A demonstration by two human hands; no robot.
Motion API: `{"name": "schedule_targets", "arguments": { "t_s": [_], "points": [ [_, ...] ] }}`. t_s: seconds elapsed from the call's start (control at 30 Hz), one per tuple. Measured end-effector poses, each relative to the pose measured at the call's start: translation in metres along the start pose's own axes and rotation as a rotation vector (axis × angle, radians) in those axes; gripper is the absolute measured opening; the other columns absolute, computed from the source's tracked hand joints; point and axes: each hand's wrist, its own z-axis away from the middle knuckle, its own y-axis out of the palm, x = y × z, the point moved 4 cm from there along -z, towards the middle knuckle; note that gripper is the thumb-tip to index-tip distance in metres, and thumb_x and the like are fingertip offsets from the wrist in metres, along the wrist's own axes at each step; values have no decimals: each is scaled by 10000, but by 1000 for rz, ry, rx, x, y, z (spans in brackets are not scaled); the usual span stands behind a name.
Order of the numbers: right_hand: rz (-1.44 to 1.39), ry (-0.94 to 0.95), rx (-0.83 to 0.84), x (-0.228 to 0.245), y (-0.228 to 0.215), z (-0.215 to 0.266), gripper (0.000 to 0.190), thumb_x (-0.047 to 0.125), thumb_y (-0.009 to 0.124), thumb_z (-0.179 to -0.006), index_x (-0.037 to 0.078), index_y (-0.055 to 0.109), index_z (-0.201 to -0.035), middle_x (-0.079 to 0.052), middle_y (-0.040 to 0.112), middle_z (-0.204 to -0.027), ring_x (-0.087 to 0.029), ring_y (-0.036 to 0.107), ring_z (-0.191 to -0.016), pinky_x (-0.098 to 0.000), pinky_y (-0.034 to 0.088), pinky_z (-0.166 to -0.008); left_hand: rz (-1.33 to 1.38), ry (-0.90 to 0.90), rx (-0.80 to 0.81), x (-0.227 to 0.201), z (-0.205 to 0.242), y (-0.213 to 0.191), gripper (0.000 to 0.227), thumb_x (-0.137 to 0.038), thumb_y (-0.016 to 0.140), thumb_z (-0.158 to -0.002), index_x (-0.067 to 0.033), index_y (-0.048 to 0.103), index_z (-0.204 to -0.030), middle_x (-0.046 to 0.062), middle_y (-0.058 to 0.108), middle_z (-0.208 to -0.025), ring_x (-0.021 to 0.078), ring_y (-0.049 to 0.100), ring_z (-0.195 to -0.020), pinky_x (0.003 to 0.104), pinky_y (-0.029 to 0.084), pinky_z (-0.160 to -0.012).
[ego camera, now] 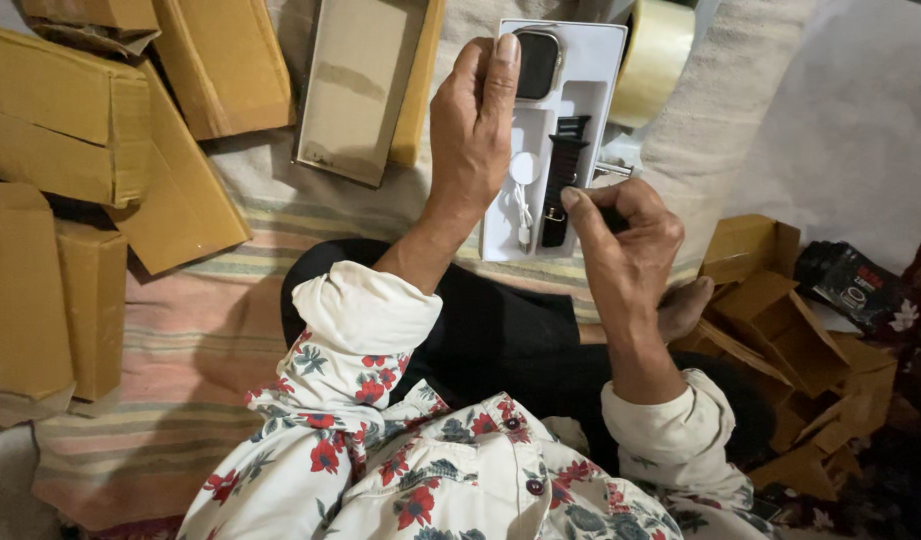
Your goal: The person sits on the floor and packs smart watches into small cardboard boxes. They place the watch, strap, and charger into a white tray, insert the tray into a product box, then place the product box into a shipping box and seal it with tape.
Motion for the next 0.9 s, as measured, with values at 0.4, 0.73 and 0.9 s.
{"name": "schedule_targets", "arguments": {
  "t_s": [0.4,0.73,0.9],
  "points": [
    [-13,-134,-101,-25,-9,-12,107,79,756,-1032,8,733,-955,-70,698,-761,-113,600,-604,-235,434,-504,-144,143,-41,15,-37,-51,604,-578,421,-1103,-26,664,-1142,55,705,-949,153,673,-825,299,556,-754],
    [899,-614,97,-43,122,-38,534,107,635,-881,24,584,-1406,-343,524,-1408,-327,703,-780,-391,561,-486,-301,408,-362,22,-52,-140,443,-349,441,-1197,69,555,-1101,122,522,-951,233,480,-834,377,428,-827],
    [1398,-711,19,-62,156,-63,461,200,627,-884,1,653,-1299,-311,583,-1377,-209,639,-635,-343,504,-413,-108,338,-319,19,-54,-123,439,-308,475,-1198,90,510,-1015,130,442,-877,235,396,-807,379,376,-788]
  ]
}}
